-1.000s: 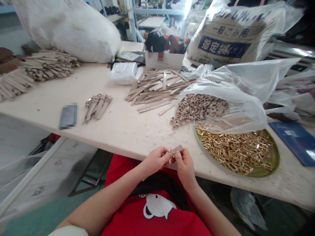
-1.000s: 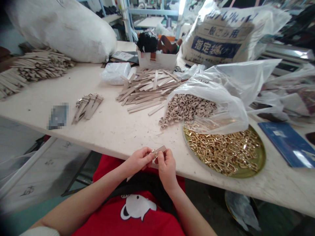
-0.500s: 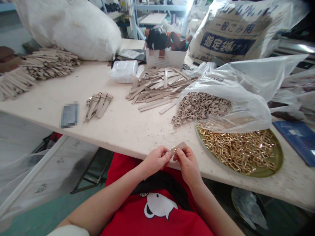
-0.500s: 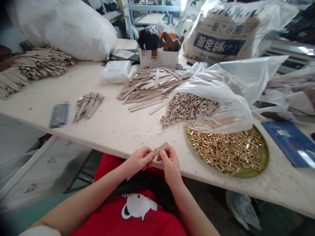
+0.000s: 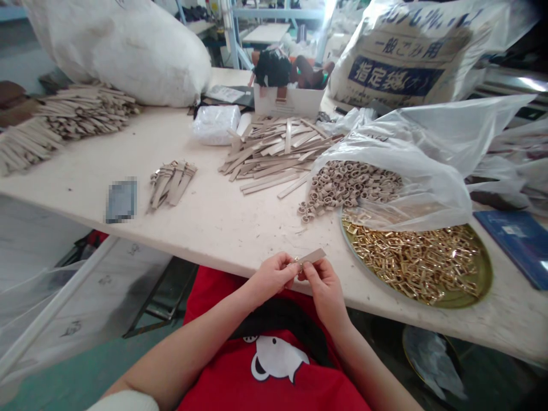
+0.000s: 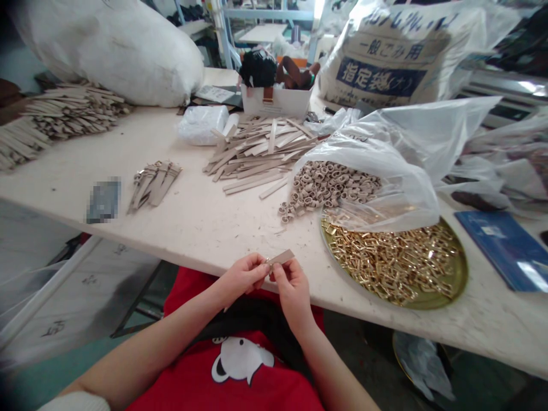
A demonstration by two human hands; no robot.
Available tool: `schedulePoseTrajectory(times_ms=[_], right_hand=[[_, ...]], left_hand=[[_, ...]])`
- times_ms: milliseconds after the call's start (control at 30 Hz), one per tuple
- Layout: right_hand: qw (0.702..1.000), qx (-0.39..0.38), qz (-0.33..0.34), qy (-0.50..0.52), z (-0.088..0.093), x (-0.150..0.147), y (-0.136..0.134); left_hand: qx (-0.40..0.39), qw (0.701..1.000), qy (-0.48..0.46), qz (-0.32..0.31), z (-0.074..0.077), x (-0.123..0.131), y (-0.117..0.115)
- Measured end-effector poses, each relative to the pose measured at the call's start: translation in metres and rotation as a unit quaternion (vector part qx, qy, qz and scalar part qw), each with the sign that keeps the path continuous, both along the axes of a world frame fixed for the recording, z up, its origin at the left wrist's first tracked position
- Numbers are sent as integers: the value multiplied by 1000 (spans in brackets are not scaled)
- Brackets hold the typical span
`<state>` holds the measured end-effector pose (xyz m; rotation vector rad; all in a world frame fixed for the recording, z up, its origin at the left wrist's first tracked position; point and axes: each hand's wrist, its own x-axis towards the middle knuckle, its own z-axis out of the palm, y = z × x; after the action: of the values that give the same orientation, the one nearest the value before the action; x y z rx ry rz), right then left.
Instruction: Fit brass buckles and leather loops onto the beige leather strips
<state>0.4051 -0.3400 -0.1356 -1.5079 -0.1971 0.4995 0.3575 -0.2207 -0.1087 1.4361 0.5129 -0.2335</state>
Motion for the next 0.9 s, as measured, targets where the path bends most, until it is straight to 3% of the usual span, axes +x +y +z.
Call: schedulePoseTrajectory(times_ms=[133, 300, 467, 733, 900], right_hand=[[995, 56, 18, 83, 2, 1, -2], [957, 143, 98, 231, 10, 3, -3], [940, 170, 69, 286, 11, 1, 0], [967, 131, 40, 213, 11, -7, 2], [999, 24, 27, 39, 6, -3, -3]], left_hand=[[13, 1000, -5, 1, 0, -1, 1], [-13, 1000, -13, -5, 0, -4, 5], [-9, 1000, -6, -6, -2, -6, 8], [-11, 1000, -14, -8, -8, -6, 7], [44, 999, -15, -19, -8, -6, 5]])
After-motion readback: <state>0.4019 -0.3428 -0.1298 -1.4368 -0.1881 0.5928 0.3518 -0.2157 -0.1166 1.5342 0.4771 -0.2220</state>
